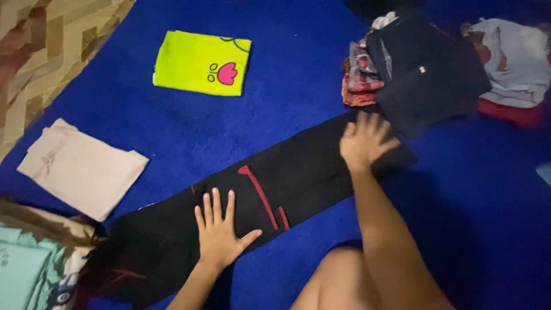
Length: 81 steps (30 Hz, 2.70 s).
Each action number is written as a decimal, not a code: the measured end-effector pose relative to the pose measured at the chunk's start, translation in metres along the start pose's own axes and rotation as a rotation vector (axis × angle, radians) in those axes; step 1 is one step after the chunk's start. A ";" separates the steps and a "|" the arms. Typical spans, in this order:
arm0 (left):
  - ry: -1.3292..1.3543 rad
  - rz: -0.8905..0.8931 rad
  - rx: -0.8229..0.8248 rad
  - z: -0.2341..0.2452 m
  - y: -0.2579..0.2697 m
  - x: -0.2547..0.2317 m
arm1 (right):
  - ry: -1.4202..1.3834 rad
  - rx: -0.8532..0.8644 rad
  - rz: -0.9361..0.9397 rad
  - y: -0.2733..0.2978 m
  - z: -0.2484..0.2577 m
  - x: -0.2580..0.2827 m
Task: The person folds a black shirt, a white shirt, a patterned shirt, and a plaid shirt one at a time on a blue mat. They spread each item out, fold the sleeves and sides, and place them into a growing stack.
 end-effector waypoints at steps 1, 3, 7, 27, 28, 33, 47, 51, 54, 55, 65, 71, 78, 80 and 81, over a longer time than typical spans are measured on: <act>0.004 -0.008 -0.018 0.001 0.000 0.000 | 0.013 -0.095 -0.156 0.002 0.013 -0.021; -0.009 -0.010 -0.051 0.001 -0.003 -0.007 | 0.032 -0.120 -0.257 -0.004 0.001 -0.060; -0.044 -0.052 -0.016 -0.007 -0.010 -0.022 | 0.090 -0.105 -0.294 -0.012 -0.003 -0.096; 2.352 -0.023 0.600 0.023 0.001 -0.016 | -1.491 0.963 0.197 0.152 0.144 0.184; 2.615 -0.285 0.551 0.046 0.014 -0.003 | -1.401 0.911 0.359 0.175 0.152 0.209; 2.553 -0.002 0.255 0.052 0.077 0.096 | -0.854 0.597 0.767 0.279 0.141 0.300; 0.945 0.734 -0.341 0.033 0.120 0.198 | -0.314 0.248 0.930 0.303 0.105 0.249; 0.543 0.747 -0.466 0.067 0.144 0.197 | -0.146 0.290 0.813 0.271 0.066 0.218; 0.295 0.591 -0.514 0.123 0.132 0.150 | -0.180 0.273 0.828 0.263 0.063 0.221; 0.208 0.347 -0.653 0.143 0.126 0.121 | -0.257 0.241 0.821 0.261 0.067 0.223; 0.508 -0.173 -0.144 0.022 0.016 0.028 | 0.029 0.050 0.885 0.247 0.006 0.234; 0.137 0.258 0.000 0.036 0.029 0.130 | -0.023 0.092 0.876 0.239 0.048 0.246; -0.016 0.487 -0.270 0.015 0.061 0.178 | -0.428 0.416 0.074 0.183 0.022 0.180; -0.073 0.563 -0.252 0.011 0.065 0.166 | -0.544 0.554 -0.084 0.168 -0.006 0.157; -0.017 0.677 -0.172 0.002 0.068 0.164 | -0.806 0.846 -0.152 0.171 -0.035 0.157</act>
Point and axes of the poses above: each hand's wrist, its own y-axis away from the middle knuckle, its own z-axis out of the back of the hand, x = y × z, the point moved 8 cm from there along -y, towards the middle knuckle, and after that the axes turned 5 degrees about x, right-handed, at the moved point
